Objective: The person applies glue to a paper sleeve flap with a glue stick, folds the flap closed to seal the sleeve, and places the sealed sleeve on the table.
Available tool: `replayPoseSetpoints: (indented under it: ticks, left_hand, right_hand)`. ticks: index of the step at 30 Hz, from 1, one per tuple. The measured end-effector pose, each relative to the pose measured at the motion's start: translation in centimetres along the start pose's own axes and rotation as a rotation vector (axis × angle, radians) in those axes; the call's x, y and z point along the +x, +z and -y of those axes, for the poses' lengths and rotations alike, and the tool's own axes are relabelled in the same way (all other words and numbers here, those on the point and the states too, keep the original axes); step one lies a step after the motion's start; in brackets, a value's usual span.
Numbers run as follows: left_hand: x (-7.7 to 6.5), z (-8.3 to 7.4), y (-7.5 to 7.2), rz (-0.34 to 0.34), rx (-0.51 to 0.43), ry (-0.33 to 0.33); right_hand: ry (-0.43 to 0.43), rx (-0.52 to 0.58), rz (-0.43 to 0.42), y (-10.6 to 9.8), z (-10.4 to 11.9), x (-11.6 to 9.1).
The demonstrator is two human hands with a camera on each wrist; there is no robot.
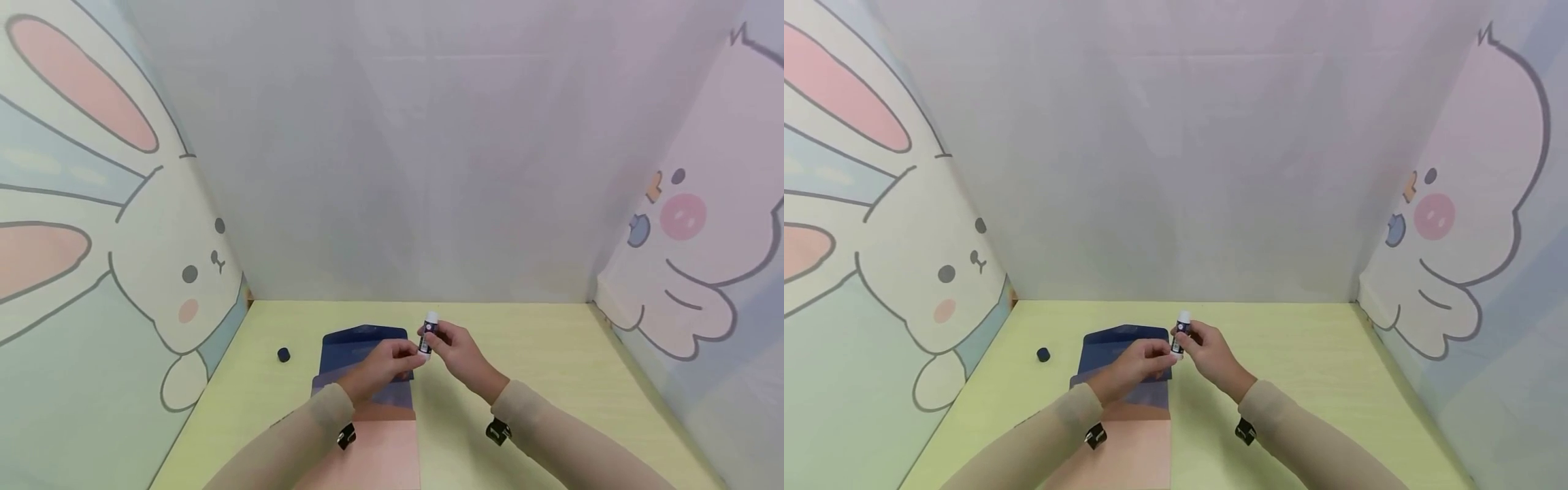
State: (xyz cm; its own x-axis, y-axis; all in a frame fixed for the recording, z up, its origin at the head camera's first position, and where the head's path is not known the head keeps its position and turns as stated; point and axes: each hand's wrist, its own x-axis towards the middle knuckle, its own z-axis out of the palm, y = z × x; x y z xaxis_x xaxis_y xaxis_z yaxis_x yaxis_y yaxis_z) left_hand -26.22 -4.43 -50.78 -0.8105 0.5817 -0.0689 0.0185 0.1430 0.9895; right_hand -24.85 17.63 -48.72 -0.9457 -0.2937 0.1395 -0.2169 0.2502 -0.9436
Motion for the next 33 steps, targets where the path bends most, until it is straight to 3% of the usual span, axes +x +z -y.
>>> replayPoseSetpoints:
  ticks: [11, 16, 25, 33]
  left_hand:
    - [-0.2, -0.1, 2.1, -0.222, 0.017, 0.016]
    - [-0.1, -0.3, 2.5, -0.283, 0.02, 0.026]
    - [-0.1, -0.3, 2.6, -0.277, 0.014, 0.008]
    - [-0.3, -0.5, 1.4, -0.158, 0.021, 0.02]
  right_hand:
    - [0.034, -0.016, -0.03, 0.6, -0.4, -0.2]
    - [0.015, -0.033, -0.042, 0.8, -0.4, 0.0]
    - [-0.009, -0.054, -0.033, 0.7, -0.2, -0.1]
    - [-0.018, -0.075, -0.026, 0.4, 0.2, 0.1]
